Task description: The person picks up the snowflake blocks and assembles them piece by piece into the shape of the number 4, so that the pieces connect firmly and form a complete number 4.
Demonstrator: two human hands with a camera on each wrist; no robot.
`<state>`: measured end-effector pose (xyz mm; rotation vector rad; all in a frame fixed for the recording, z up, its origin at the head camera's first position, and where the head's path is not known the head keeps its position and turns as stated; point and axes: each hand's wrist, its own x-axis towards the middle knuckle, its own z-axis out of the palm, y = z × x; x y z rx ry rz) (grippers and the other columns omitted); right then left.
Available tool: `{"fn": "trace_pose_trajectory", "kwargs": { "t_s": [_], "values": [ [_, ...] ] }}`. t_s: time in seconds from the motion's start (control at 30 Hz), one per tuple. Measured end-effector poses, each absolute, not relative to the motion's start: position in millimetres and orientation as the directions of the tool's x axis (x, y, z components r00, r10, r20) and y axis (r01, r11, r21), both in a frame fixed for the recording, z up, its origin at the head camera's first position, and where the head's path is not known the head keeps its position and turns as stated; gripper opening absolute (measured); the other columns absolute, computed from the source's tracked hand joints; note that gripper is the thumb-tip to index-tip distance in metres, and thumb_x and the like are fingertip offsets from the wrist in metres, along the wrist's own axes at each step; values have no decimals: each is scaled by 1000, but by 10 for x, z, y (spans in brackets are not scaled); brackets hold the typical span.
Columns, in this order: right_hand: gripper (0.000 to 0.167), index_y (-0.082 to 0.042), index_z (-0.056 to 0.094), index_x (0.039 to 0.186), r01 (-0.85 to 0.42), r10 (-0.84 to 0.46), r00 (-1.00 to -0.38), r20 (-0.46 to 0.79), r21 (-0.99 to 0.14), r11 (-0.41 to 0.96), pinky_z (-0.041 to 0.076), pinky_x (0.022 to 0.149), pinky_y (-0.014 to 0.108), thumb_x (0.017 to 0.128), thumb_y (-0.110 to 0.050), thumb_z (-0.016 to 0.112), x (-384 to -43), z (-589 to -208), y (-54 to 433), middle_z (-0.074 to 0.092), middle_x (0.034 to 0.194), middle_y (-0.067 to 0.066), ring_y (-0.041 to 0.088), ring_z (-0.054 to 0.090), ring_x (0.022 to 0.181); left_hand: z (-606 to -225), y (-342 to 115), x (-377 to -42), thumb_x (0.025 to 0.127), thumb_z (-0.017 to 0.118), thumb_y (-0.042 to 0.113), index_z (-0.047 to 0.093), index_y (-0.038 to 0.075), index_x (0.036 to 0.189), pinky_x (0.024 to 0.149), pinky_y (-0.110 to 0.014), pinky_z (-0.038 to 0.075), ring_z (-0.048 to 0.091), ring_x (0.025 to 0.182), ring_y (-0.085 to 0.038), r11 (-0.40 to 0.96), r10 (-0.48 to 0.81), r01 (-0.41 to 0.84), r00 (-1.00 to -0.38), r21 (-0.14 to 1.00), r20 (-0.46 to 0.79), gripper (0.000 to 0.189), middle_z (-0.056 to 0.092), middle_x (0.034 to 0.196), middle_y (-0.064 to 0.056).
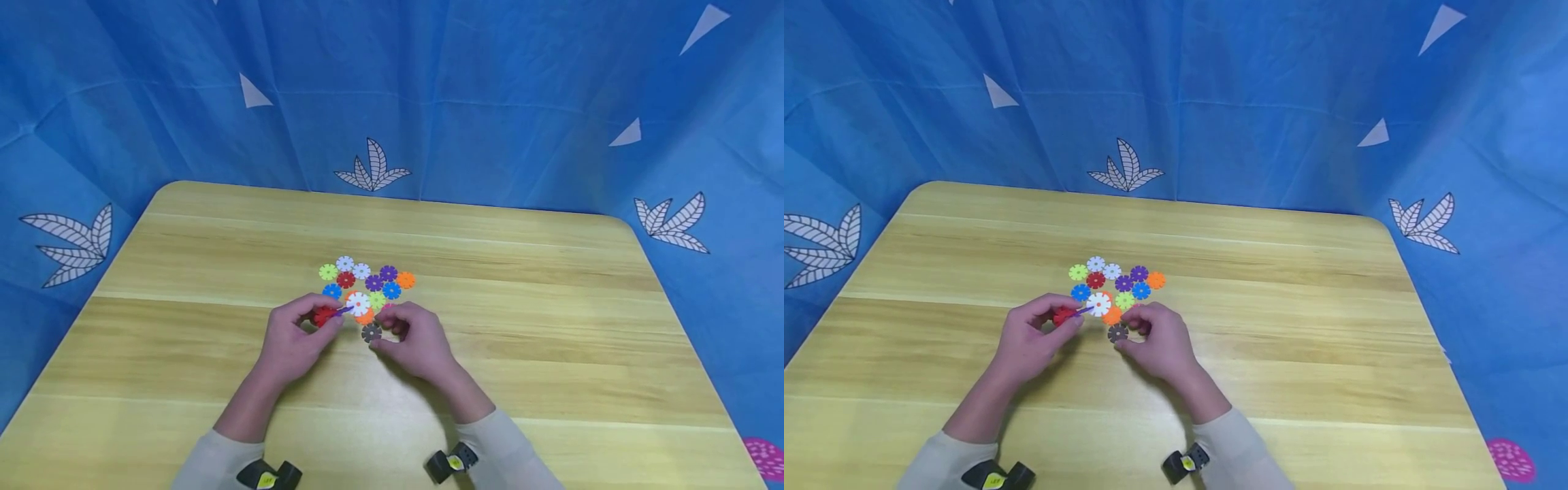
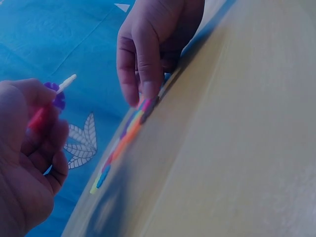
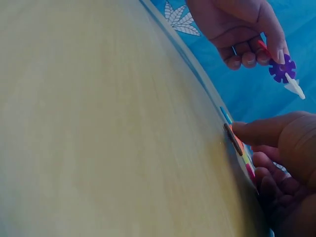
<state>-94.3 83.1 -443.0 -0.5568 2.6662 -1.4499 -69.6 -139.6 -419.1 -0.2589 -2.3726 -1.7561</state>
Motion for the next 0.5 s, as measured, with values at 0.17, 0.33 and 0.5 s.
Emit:
{"fn": "trace_pose_trajectory", "kwargs": {
  "t_s": [0.17, 0.33, 0.5],
  "values": [
    [26, -8, 74, 96, -300, -357, -928, 107, -782, 546, 51, 68, 29, 75, -13, 88, -940, -4408, 809, 63, 85, 0, 15, 56, 76, -4179, -1396, -687, 86, 77, 6, 75, 13, 101, 66, -30, 51, 60, 79, -20, 284, 25, 232, -972, 930, 235, 16, 69, 89, 5],
    [22, -11, 75, 95, -303, -356, -929, 96, -750, 589, 49, 66, 29, 77, -15, 88, -945, -4404, 793, 61, 83, -2, 13, 54, 74, -4182, -1395, -684, 87, 77, 4, 76, 13, 100, 66, -30, 51, 59, 79, -21, 277, 26, 232, -972, 932, 234, 16, 70, 89, 3],
    [20, -12, 74, 93, -305, -365, -928, 76, -718, 626, 48, 66, 30, 78, -16, 86, -951, -4394, 778, 59, 82, -2, 14, 53, 74, -4190, -1387, -688, 87, 76, 3, 75, 12, 99, 66, -31, 50, 59, 78, -21, 270, 34, 242, -970, 932, 242, 15, 69, 88, 2]
  ]
}}
